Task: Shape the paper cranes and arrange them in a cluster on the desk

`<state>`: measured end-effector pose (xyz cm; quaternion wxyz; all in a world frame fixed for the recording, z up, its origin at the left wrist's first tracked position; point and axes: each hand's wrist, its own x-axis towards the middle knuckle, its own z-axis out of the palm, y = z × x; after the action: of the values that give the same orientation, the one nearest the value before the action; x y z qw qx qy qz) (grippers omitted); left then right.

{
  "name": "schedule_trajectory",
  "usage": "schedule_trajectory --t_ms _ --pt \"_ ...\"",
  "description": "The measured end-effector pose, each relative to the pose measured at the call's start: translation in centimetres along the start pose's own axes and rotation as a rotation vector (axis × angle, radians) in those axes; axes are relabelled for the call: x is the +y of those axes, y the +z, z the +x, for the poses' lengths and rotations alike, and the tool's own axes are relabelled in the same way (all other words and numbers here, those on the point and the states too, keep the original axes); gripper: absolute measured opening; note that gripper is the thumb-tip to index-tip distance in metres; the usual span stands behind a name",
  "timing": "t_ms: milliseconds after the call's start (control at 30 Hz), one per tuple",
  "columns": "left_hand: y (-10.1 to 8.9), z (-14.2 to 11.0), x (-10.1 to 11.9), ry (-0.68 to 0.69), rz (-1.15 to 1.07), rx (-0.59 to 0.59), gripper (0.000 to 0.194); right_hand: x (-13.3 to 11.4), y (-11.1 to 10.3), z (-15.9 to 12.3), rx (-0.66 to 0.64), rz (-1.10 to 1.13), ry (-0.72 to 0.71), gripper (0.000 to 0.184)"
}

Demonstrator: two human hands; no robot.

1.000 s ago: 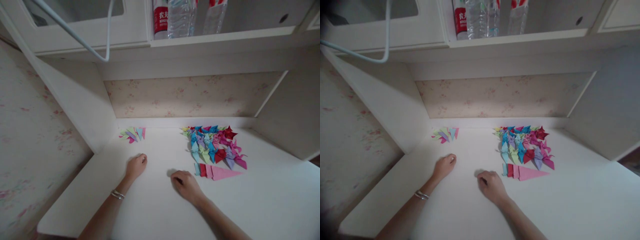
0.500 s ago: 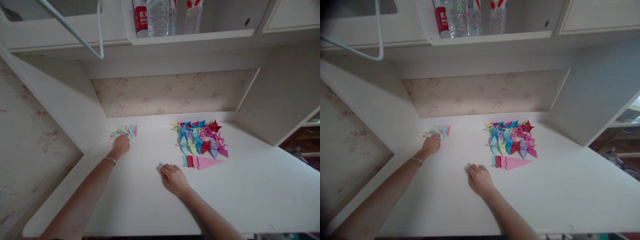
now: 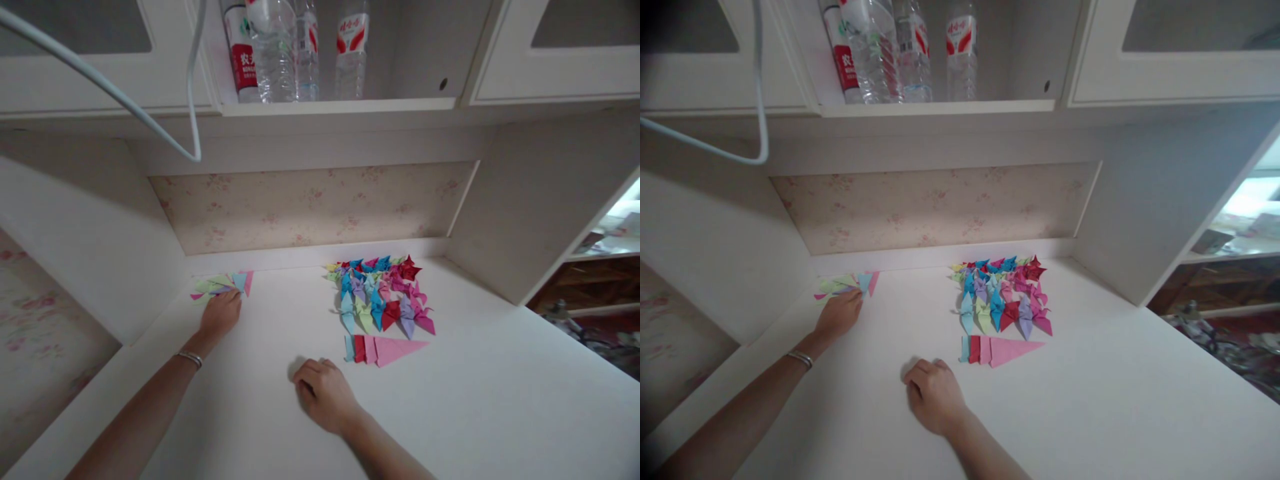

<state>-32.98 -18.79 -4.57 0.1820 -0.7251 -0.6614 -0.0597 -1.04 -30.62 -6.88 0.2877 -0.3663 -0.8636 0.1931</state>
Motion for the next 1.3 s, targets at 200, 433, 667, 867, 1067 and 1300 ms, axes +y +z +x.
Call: schedule_trajectory --t_ms 200,433,667,867,1067,1300 --pt "-1.3 -1.7 2.8 0.041 -0.151 0.202 0.036 0.5 -0.1 0.2 0.035 0.152 0.022 0.024" --pt "-4.7 -8.1 10.0 -0.021 -0.468 0.340 0.032 1.3 0.5 0.4 0.198 0.586 0.337 0.012" --pt "-7.2 -11.6 17.2 0.257 -0.573 0.288 0.033 0.7 -0.7 1.0 0.268 1.456 0.548 0.035" --pt "-7.4 -12.3 18.2 0.512 -0.604 0.240 0.033 0.5 -0.7 1.5 0.257 1.494 0.584 0.028" --pt "-7.1 -12.5 16.9 0.446 -0.749 0.174 0.032 1.1 -1.2 1.4 0.262 1.176 0.516 0.030" --pt "-4.6 -11.6 15.0 0.045 -0.944 0.093 0.027 3.8 -9.9 -1.0 0.092 0.515 0.478 0.033"
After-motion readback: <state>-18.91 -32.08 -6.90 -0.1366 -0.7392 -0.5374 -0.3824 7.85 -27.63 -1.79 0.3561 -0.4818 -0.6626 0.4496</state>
